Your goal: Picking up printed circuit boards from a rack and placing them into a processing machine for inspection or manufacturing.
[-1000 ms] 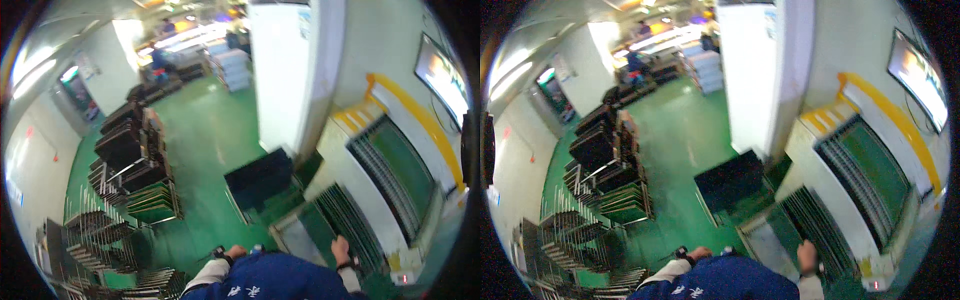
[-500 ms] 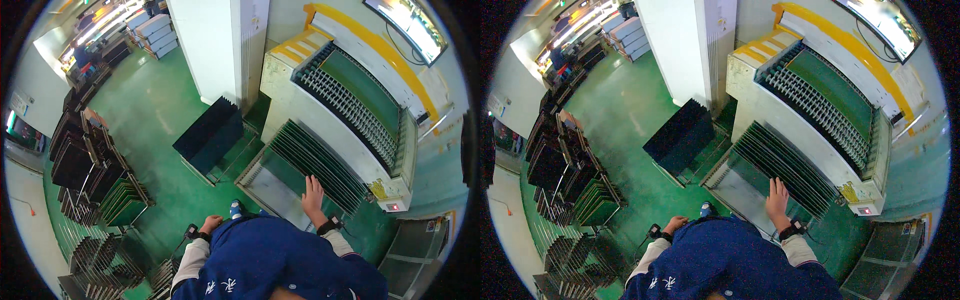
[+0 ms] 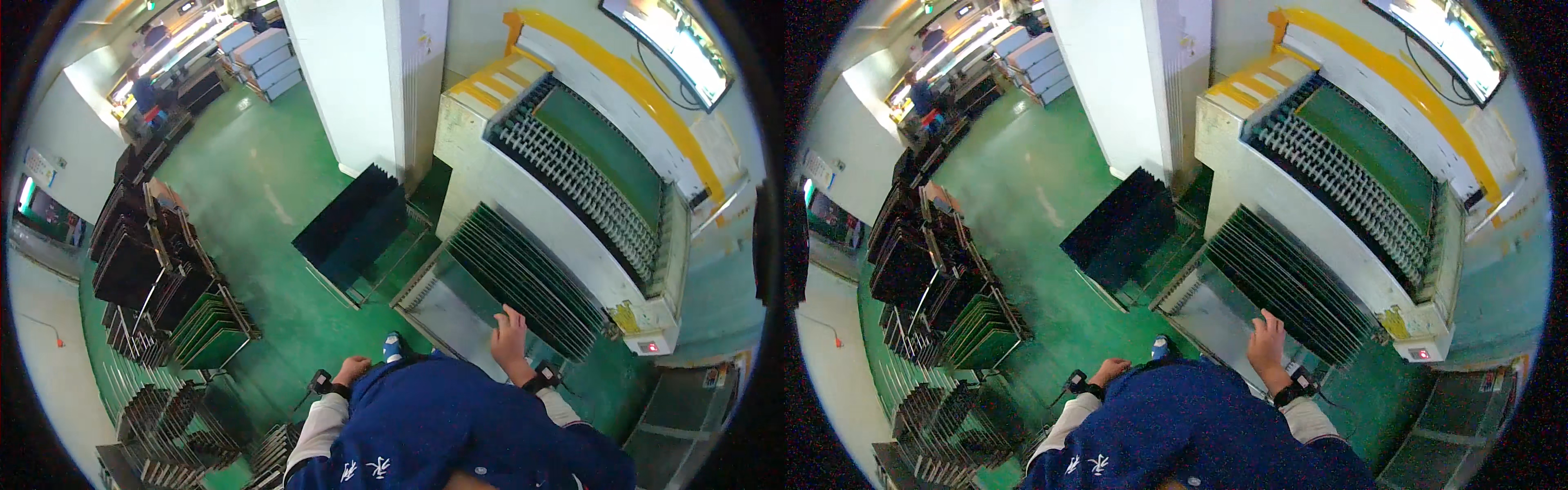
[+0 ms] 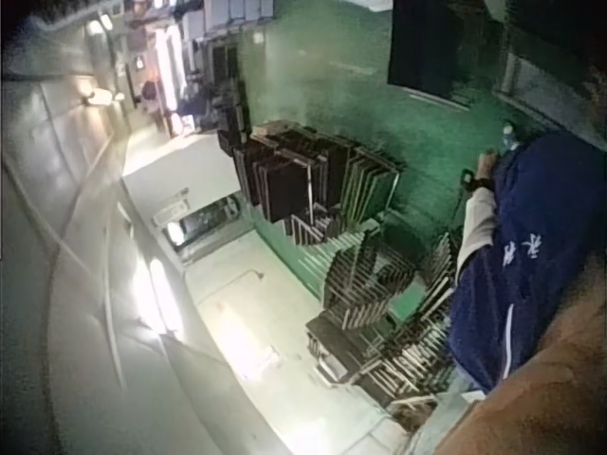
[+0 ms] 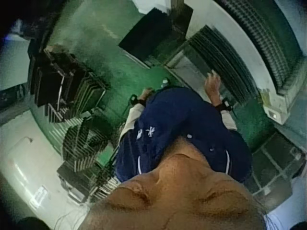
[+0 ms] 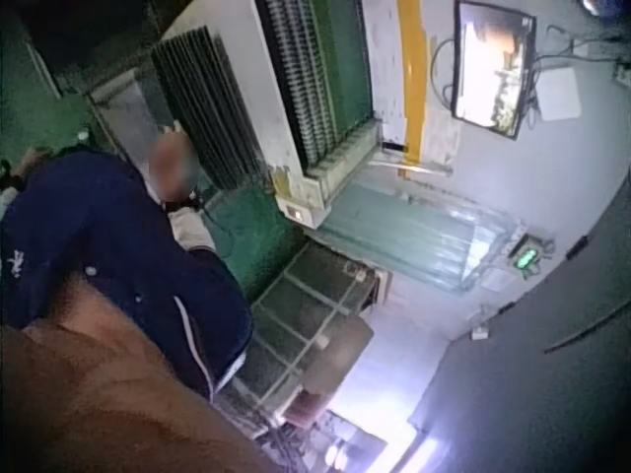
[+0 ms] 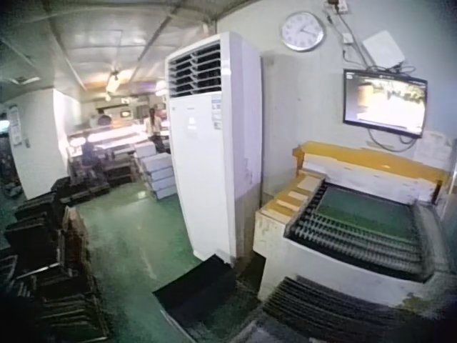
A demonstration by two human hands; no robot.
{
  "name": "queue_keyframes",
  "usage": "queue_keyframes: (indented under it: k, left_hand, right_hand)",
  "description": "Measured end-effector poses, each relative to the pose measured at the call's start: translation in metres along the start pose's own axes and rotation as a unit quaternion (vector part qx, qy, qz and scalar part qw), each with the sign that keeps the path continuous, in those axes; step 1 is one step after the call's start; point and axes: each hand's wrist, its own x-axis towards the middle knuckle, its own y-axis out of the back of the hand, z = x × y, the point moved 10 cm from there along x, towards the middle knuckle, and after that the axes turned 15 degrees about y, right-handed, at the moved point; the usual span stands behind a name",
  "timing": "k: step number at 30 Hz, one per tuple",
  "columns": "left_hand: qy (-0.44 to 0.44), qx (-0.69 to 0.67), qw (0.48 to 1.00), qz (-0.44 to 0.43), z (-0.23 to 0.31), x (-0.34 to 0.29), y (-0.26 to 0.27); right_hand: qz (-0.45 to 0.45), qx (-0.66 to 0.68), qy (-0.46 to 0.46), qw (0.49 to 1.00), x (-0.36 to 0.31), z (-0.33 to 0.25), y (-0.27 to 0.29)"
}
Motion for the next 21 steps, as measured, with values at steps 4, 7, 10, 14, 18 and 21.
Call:
queue_keyframes:
  k: [4, 7, 10, 14, 18, 21]
  left_hand:
    - [0.006, -0.02, 1.0, 0.016, -0.021, 0.021, 0.001]
    - [0.0, 0.018, 1.0, 0.016, 0.0, -0.006, 0.001]
    - [0.027, -0.002, 0.999, 0.019, -0.009, -0.011, 0.005]
    - [0.015, 0.008, 0.999, 0.038, -0.031, -0.002, 0.002]
    - [0.044, 0.004, 0.998, 0.033, -0.033, -0.009, 0.004]
    - [0.015, -0.036, 0.999, 0.036, -0.05, 0.011, -0.001]
  right_hand:
    - [0.046, -0.002, -0.06, 0.997, 0.017, 0.027, 0.002]
    - [0.044, -0.029, -0.016, 0.999, 0.022, 0.042, -0.007]
    - [-0.033, -0.034, -0.049, 0.998, 0.011, 0.06, -0.036]
    - [-0.113, -0.017, -0.089, 0.989, -0.005, 0.08, -0.066]
    - [-0.144, -0.027, -0.142, 0.979, -0.002, 0.1, -0.067]
    - [-0.153, -0.018, -0.166, 0.974, 0.009, 0.11, -0.062]
